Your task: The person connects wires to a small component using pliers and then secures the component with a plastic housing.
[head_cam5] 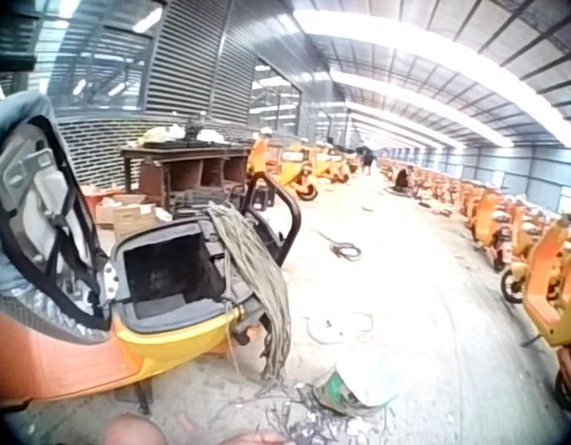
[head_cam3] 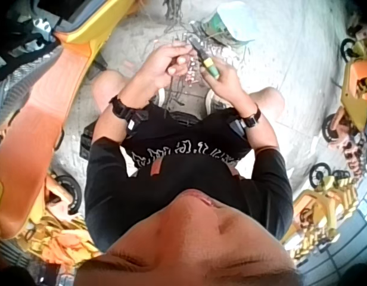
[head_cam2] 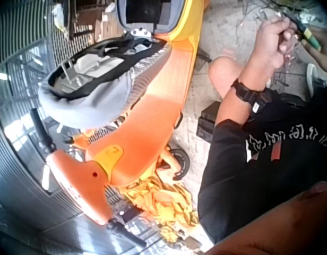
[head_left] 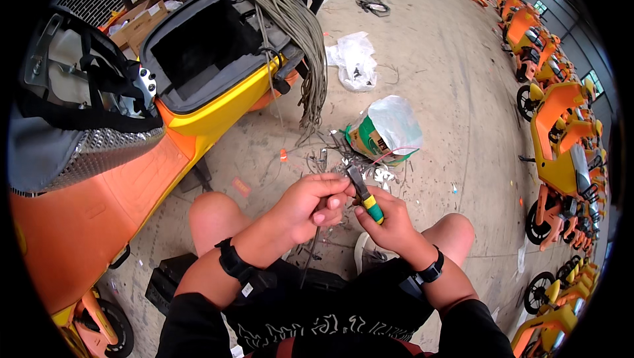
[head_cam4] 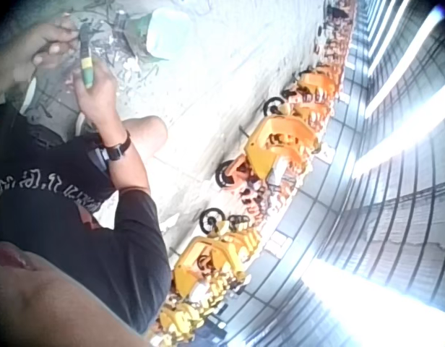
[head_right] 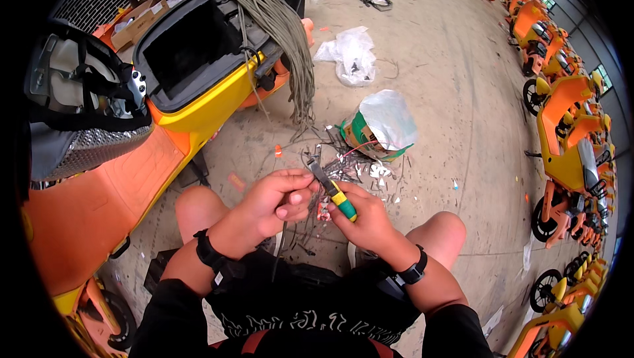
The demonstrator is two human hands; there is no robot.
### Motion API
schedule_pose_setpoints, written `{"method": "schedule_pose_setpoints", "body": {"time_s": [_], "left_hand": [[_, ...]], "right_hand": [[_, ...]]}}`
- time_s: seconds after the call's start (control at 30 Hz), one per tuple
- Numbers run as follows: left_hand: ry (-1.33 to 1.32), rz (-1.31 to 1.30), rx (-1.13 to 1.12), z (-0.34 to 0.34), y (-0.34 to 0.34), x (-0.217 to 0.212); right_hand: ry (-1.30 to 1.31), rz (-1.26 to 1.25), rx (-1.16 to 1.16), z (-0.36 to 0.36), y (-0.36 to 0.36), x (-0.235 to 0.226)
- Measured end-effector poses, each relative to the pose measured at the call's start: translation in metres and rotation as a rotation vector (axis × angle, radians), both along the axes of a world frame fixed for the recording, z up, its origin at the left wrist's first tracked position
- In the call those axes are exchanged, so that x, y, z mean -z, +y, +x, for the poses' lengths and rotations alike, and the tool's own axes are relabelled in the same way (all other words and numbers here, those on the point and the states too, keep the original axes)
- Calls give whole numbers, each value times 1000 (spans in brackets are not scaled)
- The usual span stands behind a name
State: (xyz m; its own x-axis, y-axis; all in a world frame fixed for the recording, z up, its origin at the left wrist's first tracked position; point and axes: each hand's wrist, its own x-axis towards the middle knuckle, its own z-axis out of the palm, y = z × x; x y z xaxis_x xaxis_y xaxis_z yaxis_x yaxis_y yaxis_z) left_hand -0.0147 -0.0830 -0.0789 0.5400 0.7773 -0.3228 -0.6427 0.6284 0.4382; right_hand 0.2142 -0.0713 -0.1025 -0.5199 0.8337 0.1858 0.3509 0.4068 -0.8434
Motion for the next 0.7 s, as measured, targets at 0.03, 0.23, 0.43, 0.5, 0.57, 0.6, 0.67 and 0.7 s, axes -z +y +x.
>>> {"method": "schedule_pose_setpoints", "body": {"time_s": [0.03,0.23,0.43,0.5,0.57,0.6,0.67,0.7], "left_hand": [[-22,9,24,-1,0,0],[446,242,-83,4,3,-1],[1585,1023,-399,15,-3,11],[1714,1098,-363,13,-5,12],[1677,1052,-333,13,-5,14],[1659,1030,-317,12,-5,13],[1279,759,-187,6,-2,6],[1085,627,-124,2,-1,1]], "right_hand": [[8,51,-5,0,2,1],[-68,26,0,2,2,-1],[-182,-273,30,0,-1,-11],[-196,-463,64,-2,-3,-18],[-220,-488,50,-3,-4,-20],[-232,-500,43,-2,-5,-20],[-173,-269,-19,0,-5,-10],[-143,-154,-47,1,-5,-7]]}}
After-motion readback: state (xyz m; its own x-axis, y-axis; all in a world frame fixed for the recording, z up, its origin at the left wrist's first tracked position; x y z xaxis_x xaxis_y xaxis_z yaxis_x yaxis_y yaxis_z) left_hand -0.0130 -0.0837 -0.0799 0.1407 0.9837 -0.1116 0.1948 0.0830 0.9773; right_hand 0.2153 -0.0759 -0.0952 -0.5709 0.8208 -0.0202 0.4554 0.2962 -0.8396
